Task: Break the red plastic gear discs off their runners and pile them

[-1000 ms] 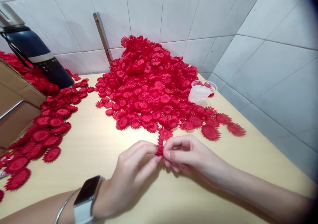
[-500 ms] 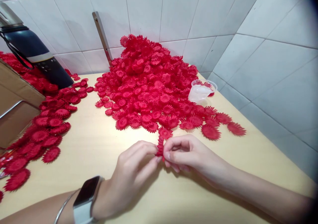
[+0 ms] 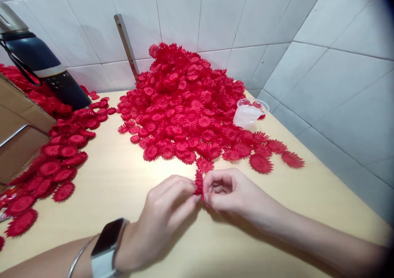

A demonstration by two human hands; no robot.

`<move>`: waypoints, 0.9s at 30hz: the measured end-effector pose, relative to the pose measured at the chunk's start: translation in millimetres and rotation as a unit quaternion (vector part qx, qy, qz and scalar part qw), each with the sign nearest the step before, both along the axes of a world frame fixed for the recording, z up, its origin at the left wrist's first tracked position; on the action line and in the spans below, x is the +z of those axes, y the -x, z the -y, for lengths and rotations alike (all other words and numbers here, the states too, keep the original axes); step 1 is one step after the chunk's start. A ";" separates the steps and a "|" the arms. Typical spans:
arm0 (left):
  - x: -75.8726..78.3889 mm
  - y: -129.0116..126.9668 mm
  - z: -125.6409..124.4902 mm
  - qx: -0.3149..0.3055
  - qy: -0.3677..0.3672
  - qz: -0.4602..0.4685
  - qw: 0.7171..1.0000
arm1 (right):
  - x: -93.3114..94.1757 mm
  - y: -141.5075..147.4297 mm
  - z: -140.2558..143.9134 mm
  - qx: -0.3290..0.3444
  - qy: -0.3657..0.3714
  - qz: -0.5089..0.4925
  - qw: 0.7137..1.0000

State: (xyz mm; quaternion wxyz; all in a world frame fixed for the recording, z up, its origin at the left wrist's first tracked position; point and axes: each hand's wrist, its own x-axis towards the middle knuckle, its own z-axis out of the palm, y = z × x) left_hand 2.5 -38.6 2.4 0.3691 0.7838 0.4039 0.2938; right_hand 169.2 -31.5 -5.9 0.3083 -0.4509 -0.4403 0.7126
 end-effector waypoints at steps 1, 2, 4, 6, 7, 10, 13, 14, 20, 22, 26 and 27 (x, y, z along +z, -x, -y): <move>0.0 -0.1 -0.4 0.003 0.000 -0.003 1.000 | 0.6 0.3 -0.2 -0.003 -0.002 -0.004 1.000; 0.0 -0.2 -0.8 0.007 0.000 -0.006 1.000 | 1.3 0.5 -0.3 -0.004 -0.004 -0.008 1.000; -0.3 -0.8 -1.6 0.013 0.001 -0.010 1.000 | 3.3 0.3 -0.1 -0.005 -0.010 -0.011 1.000; -0.7 -1.4 -2.0 0.016 0.006 -0.008 1.000 | 5.4 0.0 0.5 -0.003 -0.024 0.001 1.000; -0.9 -1.8 -1.9 0.015 0.011 -0.006 1.000 | 6.2 -0.1 0.9 -0.003 -0.034 0.010 0.999; -1.1 -2.4 -1.2 0.019 0.029 0.002 0.999 | 8.1 0.5 2.3 0.001 -0.056 0.034 0.998; -0.7 -2.3 -0.9 0.023 0.059 0.010 0.998 | 9.7 0.0 1.6 0.015 -0.079 0.063 0.995; -0.4 -2.1 -1.0 0.023 0.071 0.015 0.997 | 10.2 -1.3 0.5 0.019 -0.101 0.087 0.991; 0.6 -1.0 -3.9 0.052 0.141 0.057 0.987 | 13.0 -18.1 -13.6 -0.058 -0.318 0.280 0.904; -0.7 -1.0 -5.6 0.057 0.156 0.072 0.983 | 13.3 -21.4 -17.7 -0.073 -0.342 0.293 0.890; -3.2 -0.8 -7.6 0.061 0.156 0.091 0.982 | 11.3 -22.0 -21.3 -0.084 -0.346 0.301 0.884; -3.0 -0.6 -7.2 0.061 0.153 0.093 0.982 | 10.2 -22.3 -21.8 -0.090 -0.340 0.300 0.886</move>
